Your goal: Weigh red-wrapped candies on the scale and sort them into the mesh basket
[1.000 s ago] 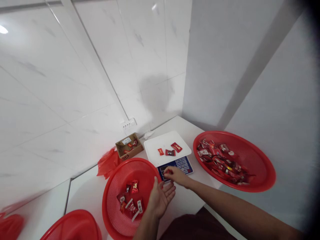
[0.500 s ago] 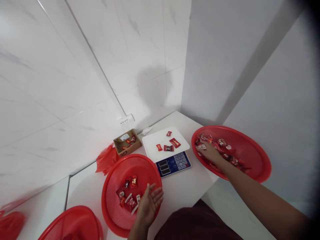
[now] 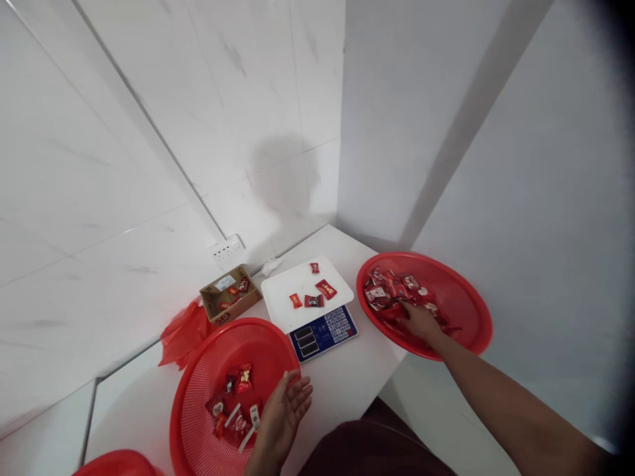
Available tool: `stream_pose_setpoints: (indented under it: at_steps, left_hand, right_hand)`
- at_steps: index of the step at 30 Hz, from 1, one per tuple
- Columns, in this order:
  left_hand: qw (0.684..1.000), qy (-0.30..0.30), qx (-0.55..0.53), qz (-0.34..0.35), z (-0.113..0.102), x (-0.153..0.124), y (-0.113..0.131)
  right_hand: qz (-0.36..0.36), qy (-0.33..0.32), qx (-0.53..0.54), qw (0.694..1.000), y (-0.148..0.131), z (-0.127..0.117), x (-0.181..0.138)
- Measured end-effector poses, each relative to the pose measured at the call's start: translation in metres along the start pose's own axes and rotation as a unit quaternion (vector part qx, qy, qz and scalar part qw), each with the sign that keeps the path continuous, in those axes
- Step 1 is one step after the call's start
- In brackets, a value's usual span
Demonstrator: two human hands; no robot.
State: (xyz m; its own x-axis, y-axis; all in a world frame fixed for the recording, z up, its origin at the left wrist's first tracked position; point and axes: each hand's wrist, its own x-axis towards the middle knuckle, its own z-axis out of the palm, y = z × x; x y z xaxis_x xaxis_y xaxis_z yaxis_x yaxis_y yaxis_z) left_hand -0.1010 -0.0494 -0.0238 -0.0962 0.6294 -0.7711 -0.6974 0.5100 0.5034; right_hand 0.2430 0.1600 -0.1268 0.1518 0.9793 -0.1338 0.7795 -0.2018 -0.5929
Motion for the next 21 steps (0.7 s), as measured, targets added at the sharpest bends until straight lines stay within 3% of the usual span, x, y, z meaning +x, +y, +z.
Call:
stream_pose_setpoints:
  at_steps: [8, 14, 21]
  left_hand:
    - [1.000, 0.016, 0.009, -0.003, -0.002, 0.004, 0.002]
    - [1.000, 0.015, 0.015, -0.008, 0.000, 0.008, 0.002]
    - [1.000, 0.007, 0.007, -0.012, 0.001, 0.009, -0.002]
  right_hand:
    - [0.074, 0.076, 0.096, 0.990, 0.003, -0.031, -0.002]
    - [0.149, 0.146, 0.235, 0.949, -0.003, -0.042, 0.005]
    - [0.201, 0.125, 0.320, 0.917, 0.003, -0.042, 0.000]
